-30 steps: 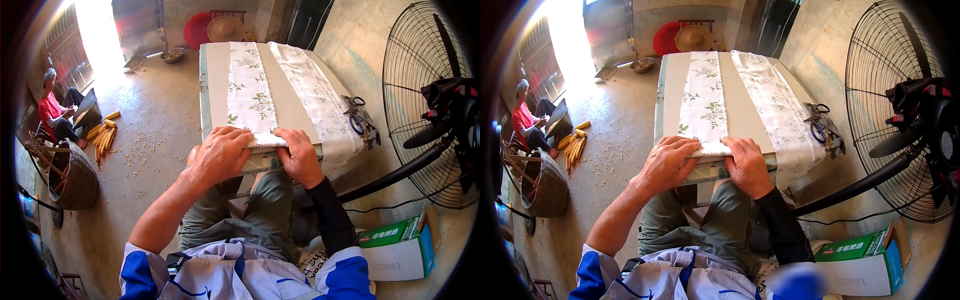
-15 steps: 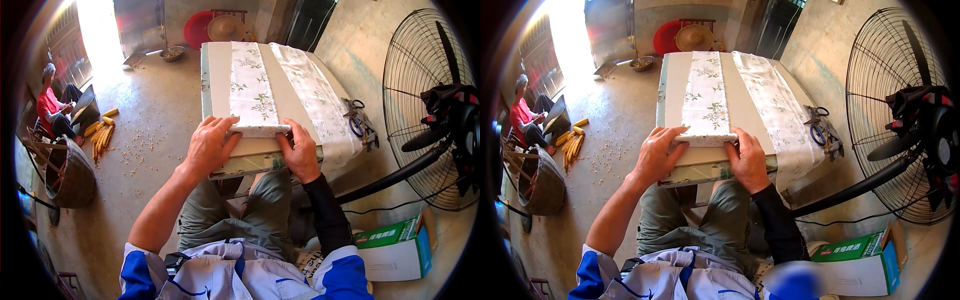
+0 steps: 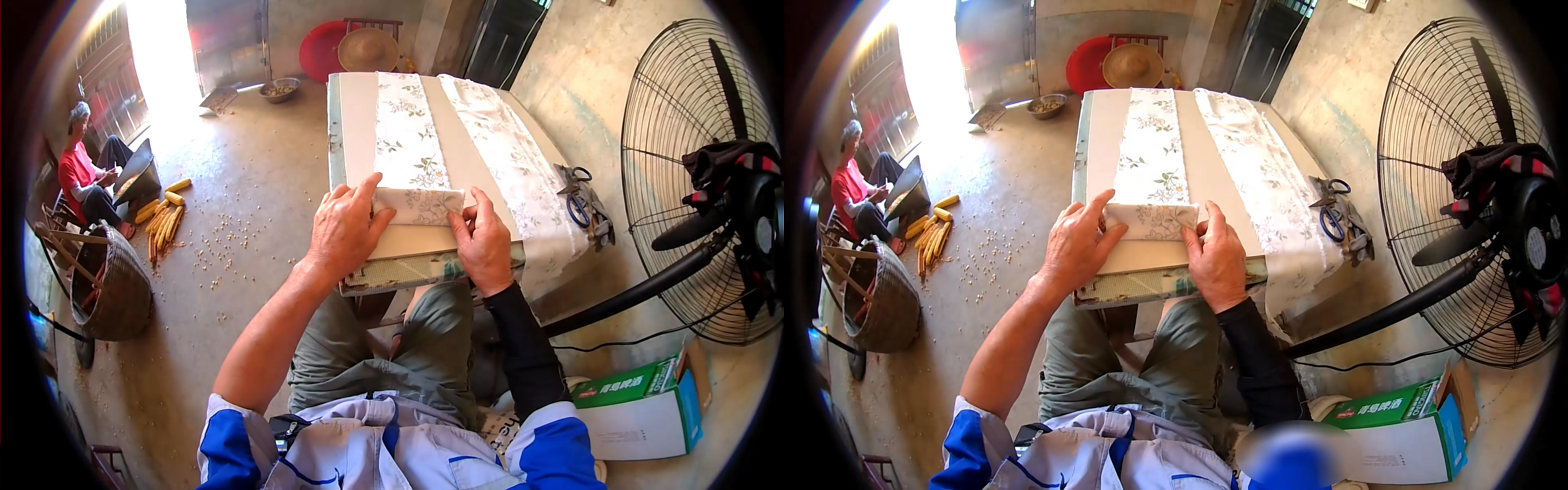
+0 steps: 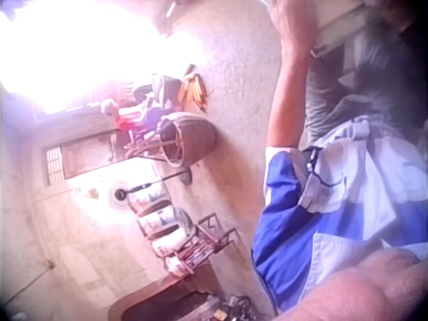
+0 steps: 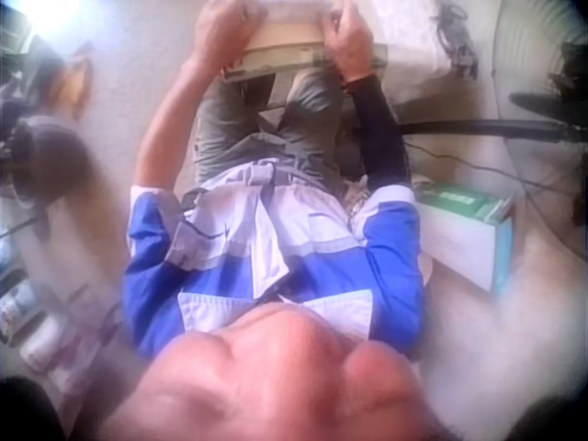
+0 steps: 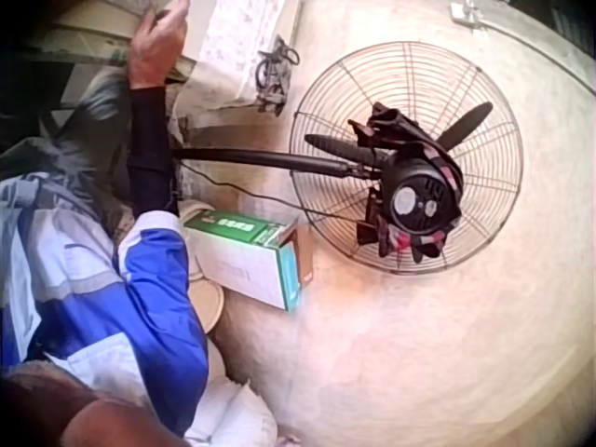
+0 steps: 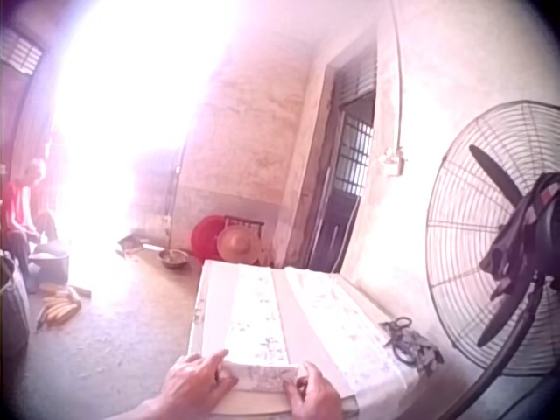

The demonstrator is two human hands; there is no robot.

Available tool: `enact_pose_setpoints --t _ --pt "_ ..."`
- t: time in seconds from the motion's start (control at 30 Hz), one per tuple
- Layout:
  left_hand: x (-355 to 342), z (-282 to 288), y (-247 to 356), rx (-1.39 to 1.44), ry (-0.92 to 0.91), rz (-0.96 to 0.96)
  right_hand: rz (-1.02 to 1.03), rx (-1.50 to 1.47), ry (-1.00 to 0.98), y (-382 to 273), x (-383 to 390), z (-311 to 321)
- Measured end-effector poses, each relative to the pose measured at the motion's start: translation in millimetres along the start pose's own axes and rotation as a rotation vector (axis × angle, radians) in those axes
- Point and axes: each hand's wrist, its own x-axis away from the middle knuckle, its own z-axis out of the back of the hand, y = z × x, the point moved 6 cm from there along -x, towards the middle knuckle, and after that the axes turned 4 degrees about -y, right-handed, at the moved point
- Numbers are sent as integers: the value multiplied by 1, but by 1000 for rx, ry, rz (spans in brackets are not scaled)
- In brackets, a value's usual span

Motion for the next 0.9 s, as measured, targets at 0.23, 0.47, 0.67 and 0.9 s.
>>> enact_pose_setpoints --t 0.23,0.47,0.67,0.9 --pt "-3 -4 -4 -54 -23 38 4 95 39 -5 -4 -4" --pt "-4 -5 7 -38 -84 45 85 228 122 -2 -3 -3" --pt "-1 -5 4 -112 -57 27 -45 214 -30 -9 -9 -5" --pt "-2 -8 3 -113 -86 48 196 312 -20 -46 -5 -7"
